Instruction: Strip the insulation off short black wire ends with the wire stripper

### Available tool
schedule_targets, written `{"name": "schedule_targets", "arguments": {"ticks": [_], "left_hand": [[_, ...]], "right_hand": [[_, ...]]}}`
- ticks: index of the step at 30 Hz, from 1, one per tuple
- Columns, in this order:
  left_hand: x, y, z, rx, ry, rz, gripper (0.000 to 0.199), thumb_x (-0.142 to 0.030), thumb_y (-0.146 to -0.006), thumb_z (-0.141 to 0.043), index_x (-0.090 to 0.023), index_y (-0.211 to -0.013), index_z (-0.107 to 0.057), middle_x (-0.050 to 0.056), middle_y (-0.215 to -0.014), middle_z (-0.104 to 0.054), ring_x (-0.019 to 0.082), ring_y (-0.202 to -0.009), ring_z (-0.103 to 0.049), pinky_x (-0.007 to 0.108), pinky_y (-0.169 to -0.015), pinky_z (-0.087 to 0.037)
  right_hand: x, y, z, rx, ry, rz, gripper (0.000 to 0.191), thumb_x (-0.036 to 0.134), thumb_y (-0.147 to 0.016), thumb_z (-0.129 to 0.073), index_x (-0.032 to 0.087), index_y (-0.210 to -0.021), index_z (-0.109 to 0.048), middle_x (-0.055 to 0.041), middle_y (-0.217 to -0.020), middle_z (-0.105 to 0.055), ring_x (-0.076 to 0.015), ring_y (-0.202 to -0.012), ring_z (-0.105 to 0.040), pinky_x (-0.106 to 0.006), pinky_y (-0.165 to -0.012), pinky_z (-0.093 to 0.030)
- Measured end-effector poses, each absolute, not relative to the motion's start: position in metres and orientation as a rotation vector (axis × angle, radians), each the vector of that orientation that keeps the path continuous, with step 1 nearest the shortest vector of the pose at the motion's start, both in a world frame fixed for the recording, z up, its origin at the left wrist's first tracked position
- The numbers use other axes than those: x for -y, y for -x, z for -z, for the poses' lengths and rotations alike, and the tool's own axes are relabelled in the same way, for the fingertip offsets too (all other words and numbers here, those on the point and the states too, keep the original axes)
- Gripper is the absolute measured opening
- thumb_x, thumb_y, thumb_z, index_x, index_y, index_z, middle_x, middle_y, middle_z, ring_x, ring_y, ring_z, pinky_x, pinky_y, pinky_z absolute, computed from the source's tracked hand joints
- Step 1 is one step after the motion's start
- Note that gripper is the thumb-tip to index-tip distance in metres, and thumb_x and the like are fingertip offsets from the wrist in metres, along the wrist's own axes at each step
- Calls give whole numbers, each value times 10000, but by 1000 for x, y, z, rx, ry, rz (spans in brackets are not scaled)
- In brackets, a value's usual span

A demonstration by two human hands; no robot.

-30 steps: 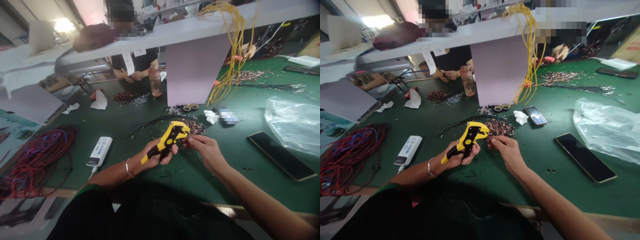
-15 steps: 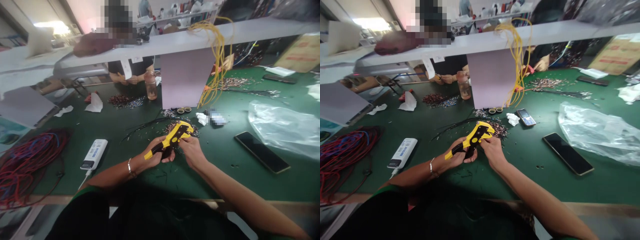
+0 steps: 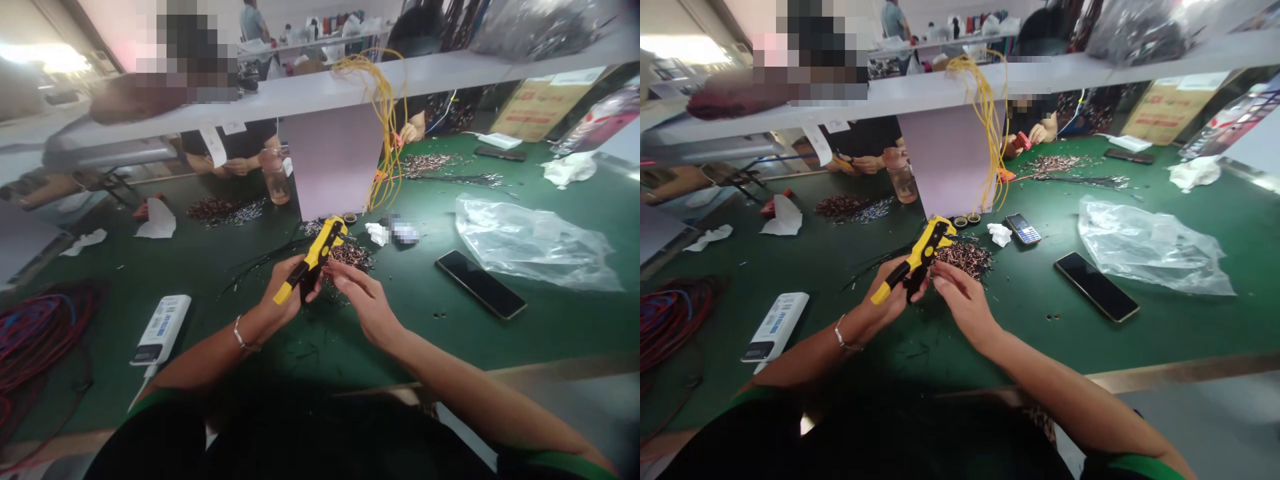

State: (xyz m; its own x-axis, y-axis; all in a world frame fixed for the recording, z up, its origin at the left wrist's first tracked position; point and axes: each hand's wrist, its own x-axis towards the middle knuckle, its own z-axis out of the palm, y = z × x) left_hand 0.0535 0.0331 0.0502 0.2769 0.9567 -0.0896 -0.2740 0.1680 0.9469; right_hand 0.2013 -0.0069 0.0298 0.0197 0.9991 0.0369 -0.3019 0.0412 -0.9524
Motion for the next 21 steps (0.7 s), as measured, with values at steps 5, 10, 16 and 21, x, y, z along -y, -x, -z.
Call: {"name": "schedule_targets", "arguments": {"ticks": [5, 10, 16, 21], "left_hand": [[-44, -61, -38, -1015, -1165, -1158, 257, -402, -824, -648, -153, -872, -686, -25, -580, -573, 79, -411, -458, 199, -362, -337], [-37, -72, -43, -1148, -1418, -1236, 203, -307, -836, -613, -173, -916, -744, 7, -787, -697, 120, -671, -594, 210, -568, -467], [-33, -70, -56, -1154, -1521, -1152, 207, -272, -864, -574, -185, -953, -740, 22, -876, -734, 147, -762, -642, 234, -645, -521], [-38, -60, -60, -1108, -1511, -1031, 202, -285, -879, -551, -161, -990, -665, 32, -814, -717, 108, -572, -624, 223, -536, -518]], "right_hand": [[9, -198, -42, 959, 878, -1379, 356, 434, -831, -682, 242, -1131, -696, -55, -1189, -722, -243, -1187, -604, -445, -1070, -435], [3, -186, -53, 849, 833, -1412, 290, 370, -783, -718, 238, -1039, -682, -36, -1095, -711, -214, -1085, -606, -394, -1030, -437], [1, -192, -53, 703, 845, -1452, 164, 183, -634, -714, 211, -790, -668, 26, -764, -653, -148, -741, -573, -289, -721, -491], [-3, -201, -51, 633, 837, -1558, 149, 102, -569, -627, 192, -686, -649, 29, -629, -634, -137, -597, -573, -261, -561, -465]]}}
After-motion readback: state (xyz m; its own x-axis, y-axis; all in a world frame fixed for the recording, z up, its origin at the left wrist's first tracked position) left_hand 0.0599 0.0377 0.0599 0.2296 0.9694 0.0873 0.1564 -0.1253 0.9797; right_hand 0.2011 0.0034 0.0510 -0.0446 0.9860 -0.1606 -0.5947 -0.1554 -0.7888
